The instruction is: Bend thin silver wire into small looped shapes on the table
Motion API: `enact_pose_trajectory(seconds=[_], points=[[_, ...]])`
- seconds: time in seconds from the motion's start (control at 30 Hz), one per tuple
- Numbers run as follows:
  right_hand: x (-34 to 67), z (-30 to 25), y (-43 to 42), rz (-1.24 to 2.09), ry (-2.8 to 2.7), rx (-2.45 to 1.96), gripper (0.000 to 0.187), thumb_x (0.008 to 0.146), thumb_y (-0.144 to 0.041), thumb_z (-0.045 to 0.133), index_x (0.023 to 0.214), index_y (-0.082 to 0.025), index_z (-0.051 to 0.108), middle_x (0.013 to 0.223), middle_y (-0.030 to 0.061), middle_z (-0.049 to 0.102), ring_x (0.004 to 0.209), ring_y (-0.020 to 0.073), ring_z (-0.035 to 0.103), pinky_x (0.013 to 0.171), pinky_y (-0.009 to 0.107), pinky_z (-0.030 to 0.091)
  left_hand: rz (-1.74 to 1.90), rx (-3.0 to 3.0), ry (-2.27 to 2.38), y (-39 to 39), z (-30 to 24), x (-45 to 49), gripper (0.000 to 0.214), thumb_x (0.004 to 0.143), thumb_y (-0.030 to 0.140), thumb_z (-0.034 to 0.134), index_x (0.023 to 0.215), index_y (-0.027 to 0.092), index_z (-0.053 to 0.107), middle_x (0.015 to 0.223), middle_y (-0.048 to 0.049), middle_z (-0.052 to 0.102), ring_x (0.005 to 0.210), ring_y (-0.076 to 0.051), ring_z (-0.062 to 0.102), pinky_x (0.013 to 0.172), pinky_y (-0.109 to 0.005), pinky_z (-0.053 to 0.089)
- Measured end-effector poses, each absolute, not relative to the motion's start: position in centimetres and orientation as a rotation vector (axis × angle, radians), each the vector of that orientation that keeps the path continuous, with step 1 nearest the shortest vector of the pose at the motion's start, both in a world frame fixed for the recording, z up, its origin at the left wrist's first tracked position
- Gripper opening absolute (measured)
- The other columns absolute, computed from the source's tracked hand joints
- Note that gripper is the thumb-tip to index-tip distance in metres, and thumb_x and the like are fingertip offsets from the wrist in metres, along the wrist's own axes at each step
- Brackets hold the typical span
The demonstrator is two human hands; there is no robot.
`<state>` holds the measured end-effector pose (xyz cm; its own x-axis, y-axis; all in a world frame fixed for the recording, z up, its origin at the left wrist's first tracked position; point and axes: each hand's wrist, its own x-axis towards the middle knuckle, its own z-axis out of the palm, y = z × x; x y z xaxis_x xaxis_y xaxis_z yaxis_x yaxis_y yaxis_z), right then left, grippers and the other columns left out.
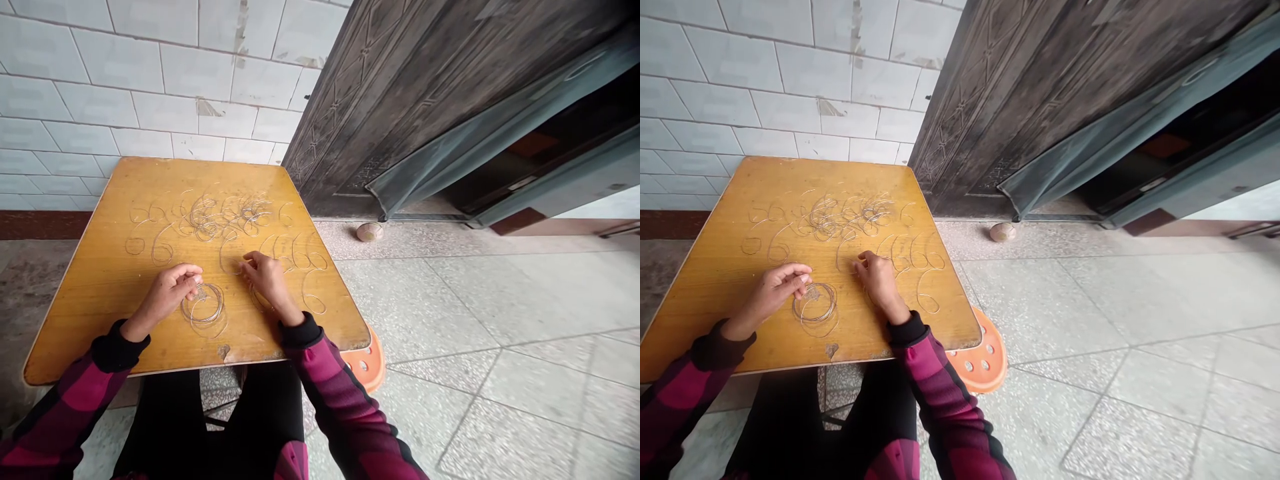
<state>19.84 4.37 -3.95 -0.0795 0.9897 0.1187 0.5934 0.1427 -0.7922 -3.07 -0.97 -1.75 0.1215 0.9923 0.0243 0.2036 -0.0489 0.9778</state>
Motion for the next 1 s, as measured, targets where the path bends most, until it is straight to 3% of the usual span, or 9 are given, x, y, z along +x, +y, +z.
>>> enact_pose_trajectory(seconds=[0.1, 0.2, 0.3, 0.47, 0.57, 0.73, 0.83, 1.0], points=[[20.1, -2.4, 3.0, 0.391, -1.983, -1.487, 0.010, 0.085, -0.020, 0.061, 0.092, -0.014, 0.066, 0.078, 0.0067, 0.069, 0.066, 0.0151, 0.064, 0.065, 0.027, 0.046, 1.033, 1.495, 1.252, -0.9, -1.6, -3.4, 0.019, 0.077, 0.032, 0.062, 0.086, 0.015, 0.066, 0.058, 0.0012, 0.061, 0.048, -0.012, 0.055, 0.049, -0.022, 0.044], [19.9, -1.4, 0.6, 0.472, -2.255, -1.194, 0.010, 0.088, -0.021, 0.060, 0.093, -0.015, 0.066, 0.090, 0.0077, 0.067, 0.067, 0.0122, 0.061, 0.065, 0.025, 0.046, 1.023, 1.604, 1.297, -0.6, -1.6, -3.9, 0.015, 0.077, 0.030, 0.062, 0.081, 0.016, 0.067, 0.058, 0.0015, 0.059, 0.047, -0.011, 0.051, 0.049, -0.022, 0.041], [19.5, -1.2, -2.4, 0.544, -2.614, -0.814, 0.018, 0.086, -0.025, 0.065, 0.102, -0.018, 0.065, 0.102, 0.0076, 0.064, 0.082, 0.0146, 0.061, 0.068, 0.025, 0.048, 1.012, 1.712, 1.322, -0.4, -1.7, -4.3, 0.013, 0.077, 0.028, 0.061, 0.079, 0.017, 0.068, 0.065, -0.0001, 0.062, 0.052, -0.011, 0.053, 0.053, -0.023, 0.041], [18.5, -1.4, -6.2, -0.078, -2.911, -0.923, 0.018, 0.092, -0.010, 0.047, 0.096, -0.013, 0.064, 0.096, 0.0105, 0.062, 0.080, 0.0193, 0.055, 0.060, 0.031, 0.045, 0.815, 1.866, 1.321, -0.4, -1.8, -4.3, 0.017, 0.080, 0.029, 0.057, 0.081, 0.017, 0.068, 0.078, -0.0036, 0.069, 0.068, -0.015, 0.060, 0.062, -0.024, 0.044], [17.4, -1.5, -6.6, -0.233, -2.952, -0.819, 0.022, 0.093, -0.009, 0.042, 0.093, -0.011, 0.064, 0.095, 0.0116, 0.061, 0.080, 0.0207, 0.054, 0.058, 0.033, 0.044, 0.609, 1.949, 1.301, -0.5, -1.9, -4.1, 0.019, 0.082, 0.029, 0.054, 0.083, 0.016, 0.068, 0.077, -0.0026, 0.070, 0.068, -0.015, 0.061, 0.063, -0.025, 0.044], [15.9, -2.1, -5.4, -0.206, -3.051, -0.611, 0.025, 0.093, -0.008, 0.042, 0.080, -0.011, 0.064, 0.084, 0.0106, 0.059, 0.077, 0.0204, 0.054, 0.055, 0.032, 0.041, 0.510, 2.004, 1.260, -0.5, -2.3, -4.2, 0.020, 0.084, 0.029, 0.053, 0.086, 0.017, 0.069, 0.083, -0.0037, 0.071, 0.074, -0.016, 0.063, 0.066, -0.025, 0.044], [16.4, -2.5, -4.2, -0.115, -3.008, -0.564, 0.025, 0.094, -0.009, 0.041, 0.083, -0.011, 0.063, 0.082, 0.0092, 0.060, 0.074, 0.0182, 0.055, 0.055, 0.030, 0.041, 0.512, 2.041, 1.281, -0.5, -2.0, -4.2, 0.021, 0.086, 0.029, 0.050, 0.087, 0.017, 0.067, 0.079, -0.0032, 0.070, 0.072, -0.016, 0.062, 0.065, -0.025, 0.043], [18.9, -3.0, -2.2, 0.414, -2.717, -0.585, 0.023, 0.097, -0.016, 0.041, 0.089, -0.014, 0.063, 0.085, 0.0067, 0.064, 0.076, 0.0132, 0.060, 0.065, 0.025, 0.048, 0.527, 1.939, 1.304, -0.7, -1.2, -4.0, 0.029, 0.091, 0.033, 0.041, 0.088, 0.016, 0.064, 0.073, -0.0024, 0.067, 0.058, -0.013, 0.060, 0.058, -0.024, 0.042]])
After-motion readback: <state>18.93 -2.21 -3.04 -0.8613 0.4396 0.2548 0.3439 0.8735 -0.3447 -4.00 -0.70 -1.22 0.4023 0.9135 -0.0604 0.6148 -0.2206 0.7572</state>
